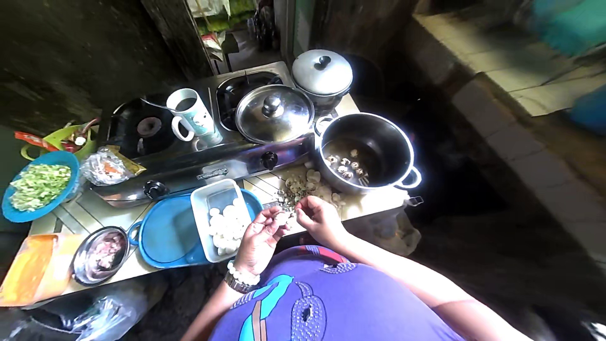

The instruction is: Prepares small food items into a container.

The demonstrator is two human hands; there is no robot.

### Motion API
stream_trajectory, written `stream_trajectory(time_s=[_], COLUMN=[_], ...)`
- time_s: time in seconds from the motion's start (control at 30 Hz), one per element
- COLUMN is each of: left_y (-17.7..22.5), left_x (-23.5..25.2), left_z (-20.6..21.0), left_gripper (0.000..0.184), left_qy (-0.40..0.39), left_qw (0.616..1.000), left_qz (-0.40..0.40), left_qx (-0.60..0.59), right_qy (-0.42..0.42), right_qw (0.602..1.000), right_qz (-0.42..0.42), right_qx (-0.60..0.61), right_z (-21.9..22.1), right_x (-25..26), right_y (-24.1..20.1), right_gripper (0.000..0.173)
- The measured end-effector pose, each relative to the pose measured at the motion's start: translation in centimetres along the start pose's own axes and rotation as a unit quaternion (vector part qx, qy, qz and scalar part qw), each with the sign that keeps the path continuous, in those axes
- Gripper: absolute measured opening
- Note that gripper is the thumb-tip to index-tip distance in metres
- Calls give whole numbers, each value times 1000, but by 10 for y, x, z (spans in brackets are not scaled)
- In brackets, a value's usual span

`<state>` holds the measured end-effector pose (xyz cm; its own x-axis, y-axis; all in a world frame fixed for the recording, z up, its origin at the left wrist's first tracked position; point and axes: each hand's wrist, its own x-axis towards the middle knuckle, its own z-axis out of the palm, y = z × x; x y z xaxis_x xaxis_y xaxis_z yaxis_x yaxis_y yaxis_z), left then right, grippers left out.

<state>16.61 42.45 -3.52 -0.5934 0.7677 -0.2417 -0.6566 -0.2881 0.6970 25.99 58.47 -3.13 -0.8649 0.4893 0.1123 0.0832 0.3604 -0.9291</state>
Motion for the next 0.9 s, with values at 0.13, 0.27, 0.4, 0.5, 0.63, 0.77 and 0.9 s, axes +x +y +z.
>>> stream_trajectory(time_s=[0.13, 0.27, 0.4, 0.5, 0.63, 0.77, 0.9], left_y=[0, -3, -8, -8, -10, -7, -4], left_x=[-1, -2, -3, -4, -5, -10, -14], left_z=[-8, -4, -1, 0, -2, -2, -3], left_gripper=[26, 30, 39, 44, 33, 28, 26], left_qy=[-1, 22, 48, 53, 46, 34, 29], left_qw=[999, 999, 969, 915, 847, 795, 777], left_qz=[-14, 22, 124, 187, 283, 320, 313], left_qx=[-39, 25, 209, 355, 447, 514, 545], right_qy=[-5, -79, -40, -44, -70, -70, -64], right_qw=[997, 967, 986, 986, 977, 975, 972], right_qz=[34, 76, -29, -146, -188, -189, -183], right_qx=[-62, -228, -161, -73, -66, -94, -132], right_z=[-12, -19, -14, -8, -6, -6, -2], right_x=[7, 22, 16, 9, 6, 4, -1], right_y=[10, 22, 13, 0, -10, -13, -14], right_gripper=[24, 30, 28, 21, 23, 16, 15])
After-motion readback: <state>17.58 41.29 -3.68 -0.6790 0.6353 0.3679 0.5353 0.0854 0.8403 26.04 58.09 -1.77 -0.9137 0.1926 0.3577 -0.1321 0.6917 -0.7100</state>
